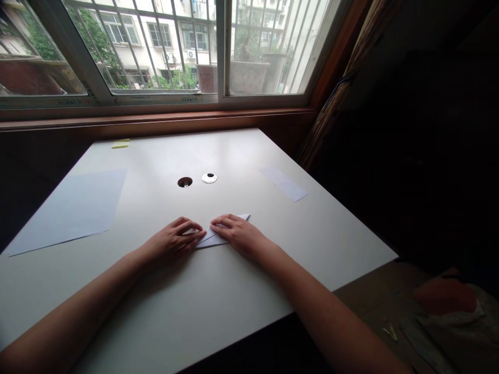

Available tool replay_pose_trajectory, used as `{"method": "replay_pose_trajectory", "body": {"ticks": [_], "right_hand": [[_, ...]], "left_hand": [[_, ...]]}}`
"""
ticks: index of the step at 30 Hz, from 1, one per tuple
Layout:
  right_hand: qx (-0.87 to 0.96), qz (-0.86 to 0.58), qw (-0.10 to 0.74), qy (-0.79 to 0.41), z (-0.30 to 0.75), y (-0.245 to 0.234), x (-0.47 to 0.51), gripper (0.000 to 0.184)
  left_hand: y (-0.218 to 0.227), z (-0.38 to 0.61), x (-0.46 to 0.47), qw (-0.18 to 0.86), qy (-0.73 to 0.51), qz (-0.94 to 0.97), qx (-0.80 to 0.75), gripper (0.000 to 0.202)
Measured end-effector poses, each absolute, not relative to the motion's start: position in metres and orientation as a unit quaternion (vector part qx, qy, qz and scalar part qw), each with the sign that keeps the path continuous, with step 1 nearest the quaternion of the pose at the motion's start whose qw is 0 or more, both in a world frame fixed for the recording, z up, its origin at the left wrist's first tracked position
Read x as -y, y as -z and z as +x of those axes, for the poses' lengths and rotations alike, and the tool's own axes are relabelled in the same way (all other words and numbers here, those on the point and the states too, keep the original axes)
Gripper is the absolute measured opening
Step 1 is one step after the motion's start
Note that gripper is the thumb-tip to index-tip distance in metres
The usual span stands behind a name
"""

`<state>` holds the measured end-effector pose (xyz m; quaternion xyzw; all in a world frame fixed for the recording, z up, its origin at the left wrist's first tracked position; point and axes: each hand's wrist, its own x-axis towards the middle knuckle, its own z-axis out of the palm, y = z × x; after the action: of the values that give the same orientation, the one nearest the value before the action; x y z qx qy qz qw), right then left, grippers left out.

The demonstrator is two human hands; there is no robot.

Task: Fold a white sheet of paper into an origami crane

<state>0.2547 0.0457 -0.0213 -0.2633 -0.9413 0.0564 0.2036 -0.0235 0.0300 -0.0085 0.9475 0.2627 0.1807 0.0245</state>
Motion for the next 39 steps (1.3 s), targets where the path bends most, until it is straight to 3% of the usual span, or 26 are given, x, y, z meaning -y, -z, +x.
{"method": "replay_pose_trajectory", "body": {"ticks": [20,29,33,39], "right_hand": [[0.934,-0.273,0.216,-0.077,0.259,0.029,-0.050,0.041],[0.936,-0.267,0.216,-0.076,0.260,0.028,-0.051,0.045],[0.937,-0.268,0.209,-0.076,0.264,0.025,-0.052,0.041],[0.934,-0.263,0.225,-0.092,0.269,0.028,-0.054,0.044]], "left_hand": [[-0.011,-0.028,-0.025,0.138,-0.213,0.948,-0.194,0.012],[-0.007,-0.034,-0.027,0.184,-0.215,0.944,-0.171,0.013],[0.001,-0.042,-0.034,0.200,-0.229,0.939,-0.162,0.032],[0.004,-0.042,-0.037,0.172,-0.224,0.946,-0.158,0.035]]}}
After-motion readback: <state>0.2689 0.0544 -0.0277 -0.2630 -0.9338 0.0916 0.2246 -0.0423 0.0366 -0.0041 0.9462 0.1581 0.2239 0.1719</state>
